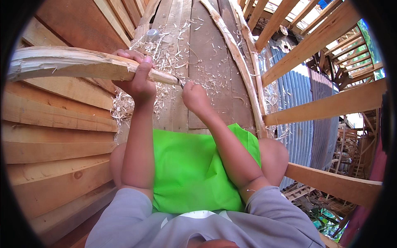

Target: The person sits on a wooden floor and uses a small knife to carve a long curved wooden piece. They hold the wood with their left hand and repeatedly shave thin layers from its surface with the knife in their right hand, producing wood shavings.

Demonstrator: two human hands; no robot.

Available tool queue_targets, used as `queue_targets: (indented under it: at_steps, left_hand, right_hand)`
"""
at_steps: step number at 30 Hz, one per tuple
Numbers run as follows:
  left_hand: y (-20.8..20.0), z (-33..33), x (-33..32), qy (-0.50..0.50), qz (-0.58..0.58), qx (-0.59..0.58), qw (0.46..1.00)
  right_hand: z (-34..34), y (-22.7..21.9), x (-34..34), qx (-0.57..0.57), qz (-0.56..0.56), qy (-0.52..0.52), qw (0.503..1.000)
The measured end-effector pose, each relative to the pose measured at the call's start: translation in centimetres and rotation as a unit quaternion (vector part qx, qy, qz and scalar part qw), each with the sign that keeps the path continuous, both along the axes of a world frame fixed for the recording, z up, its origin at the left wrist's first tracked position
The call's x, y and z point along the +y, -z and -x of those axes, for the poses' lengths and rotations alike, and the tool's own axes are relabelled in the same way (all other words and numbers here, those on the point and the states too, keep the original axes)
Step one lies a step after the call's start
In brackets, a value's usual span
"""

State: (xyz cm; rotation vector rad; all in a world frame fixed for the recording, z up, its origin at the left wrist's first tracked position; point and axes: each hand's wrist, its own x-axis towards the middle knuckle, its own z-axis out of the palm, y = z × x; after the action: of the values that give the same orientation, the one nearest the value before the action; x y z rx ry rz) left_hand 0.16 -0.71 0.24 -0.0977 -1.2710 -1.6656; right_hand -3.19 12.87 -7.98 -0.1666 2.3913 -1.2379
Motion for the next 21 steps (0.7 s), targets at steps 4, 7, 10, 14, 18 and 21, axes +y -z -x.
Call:
queue_targets:
  at_steps: [4,7,10,14,18,21]
  left_hand:
    - [-0.6,0.1,0.8,-0.004,0.011,-0.017,1.000]
    - [-0.4,0.4,1.3,-0.005,-0.035,0.022,0.999]
    - [-0.3,0.5,0.6,-0.005,-0.036,0.024,0.999]
    - [-0.4,-0.1,0.5,-0.020,-0.033,0.024,0.999]
    - [-1.1,1.0,1.8,-0.020,-0.029,0.024,0.999]
    - [0.0,0.6,0.7,-0.056,-0.016,0.020,0.998]
  right_hand:
    - [-0.2,-0.1,1.3,-0.021,-0.014,-0.014,1.000]
    - [0.9,3.1,1.1,0.002,-0.023,0.049,0.999]
    - [0.5,2.1,0.8,-0.002,-0.011,0.040,0.999]
    - [-0.4,-1.2,-0.2,0.010,-0.015,-0.001,1.000]
    - [1.6,9.8,4.4,0.117,-0.046,0.005,0.992]
    - [1.6,7.6,2.8,0.030,-0.046,0.007,0.998]
